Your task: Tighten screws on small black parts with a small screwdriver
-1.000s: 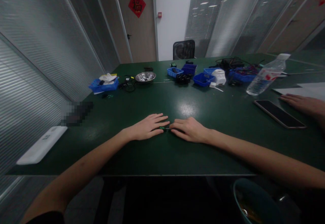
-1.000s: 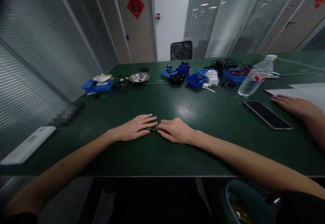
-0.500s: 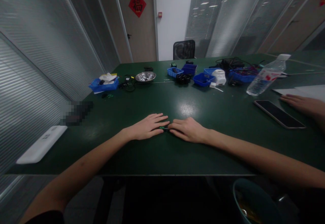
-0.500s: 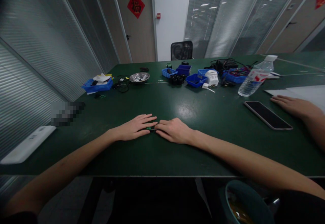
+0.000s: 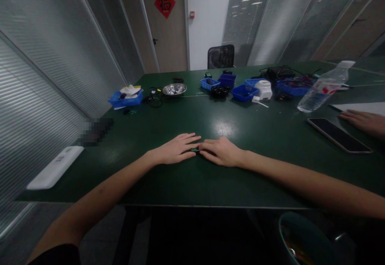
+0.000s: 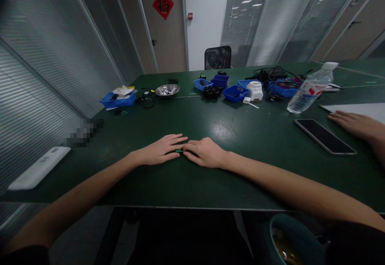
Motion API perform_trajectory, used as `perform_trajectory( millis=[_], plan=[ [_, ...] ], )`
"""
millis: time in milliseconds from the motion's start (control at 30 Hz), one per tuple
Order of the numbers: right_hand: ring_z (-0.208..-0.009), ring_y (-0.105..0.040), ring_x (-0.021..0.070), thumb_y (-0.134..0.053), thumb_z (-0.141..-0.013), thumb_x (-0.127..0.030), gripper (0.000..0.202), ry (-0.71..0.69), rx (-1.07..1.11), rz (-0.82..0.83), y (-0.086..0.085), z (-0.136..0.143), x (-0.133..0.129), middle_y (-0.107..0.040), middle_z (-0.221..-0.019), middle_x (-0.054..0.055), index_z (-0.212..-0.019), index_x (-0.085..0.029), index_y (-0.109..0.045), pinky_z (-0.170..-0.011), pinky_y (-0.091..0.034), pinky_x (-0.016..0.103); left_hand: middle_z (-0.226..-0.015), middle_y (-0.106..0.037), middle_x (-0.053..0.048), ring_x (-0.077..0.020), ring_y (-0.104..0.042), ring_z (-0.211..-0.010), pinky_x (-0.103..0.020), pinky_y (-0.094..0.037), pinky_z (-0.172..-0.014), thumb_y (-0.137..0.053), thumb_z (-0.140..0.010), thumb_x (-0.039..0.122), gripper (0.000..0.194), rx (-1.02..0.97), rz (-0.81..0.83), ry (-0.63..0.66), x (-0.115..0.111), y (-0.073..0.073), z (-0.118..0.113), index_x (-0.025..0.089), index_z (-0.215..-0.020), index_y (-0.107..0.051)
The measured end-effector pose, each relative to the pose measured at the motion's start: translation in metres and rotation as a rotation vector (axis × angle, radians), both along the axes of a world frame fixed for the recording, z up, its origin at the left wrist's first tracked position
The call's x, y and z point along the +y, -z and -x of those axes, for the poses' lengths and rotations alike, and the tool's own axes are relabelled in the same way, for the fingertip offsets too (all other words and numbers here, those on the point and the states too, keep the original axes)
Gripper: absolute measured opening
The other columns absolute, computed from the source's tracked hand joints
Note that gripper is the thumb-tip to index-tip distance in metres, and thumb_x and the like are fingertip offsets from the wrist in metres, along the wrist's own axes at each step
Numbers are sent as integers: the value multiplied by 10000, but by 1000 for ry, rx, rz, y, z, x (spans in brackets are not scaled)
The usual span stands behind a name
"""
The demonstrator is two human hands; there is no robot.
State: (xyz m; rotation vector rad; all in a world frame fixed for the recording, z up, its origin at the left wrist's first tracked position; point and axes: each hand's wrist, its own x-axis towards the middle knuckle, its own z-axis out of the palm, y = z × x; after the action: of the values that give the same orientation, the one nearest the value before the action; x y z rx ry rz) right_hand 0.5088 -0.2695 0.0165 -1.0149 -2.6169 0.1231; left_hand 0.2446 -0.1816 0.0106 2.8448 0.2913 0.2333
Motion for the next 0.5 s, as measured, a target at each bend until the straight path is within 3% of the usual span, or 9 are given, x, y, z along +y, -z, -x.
perform_trajectory(
  millis=[500],
  plan=[
    [-760, -667, 165, -405, -1126, -386, 331, 54, -17, -4, 1, 2, -1, -739, -1028, 71, -1193, -185, -659, -664, -417, 288, -1715, -337, -43, -255, -218, -1620, -518, -211, -1319, -436, -1110, 474, 547, 6, 15, -3, -2, -3, -1, 321, -1634, -423]
  ],
)
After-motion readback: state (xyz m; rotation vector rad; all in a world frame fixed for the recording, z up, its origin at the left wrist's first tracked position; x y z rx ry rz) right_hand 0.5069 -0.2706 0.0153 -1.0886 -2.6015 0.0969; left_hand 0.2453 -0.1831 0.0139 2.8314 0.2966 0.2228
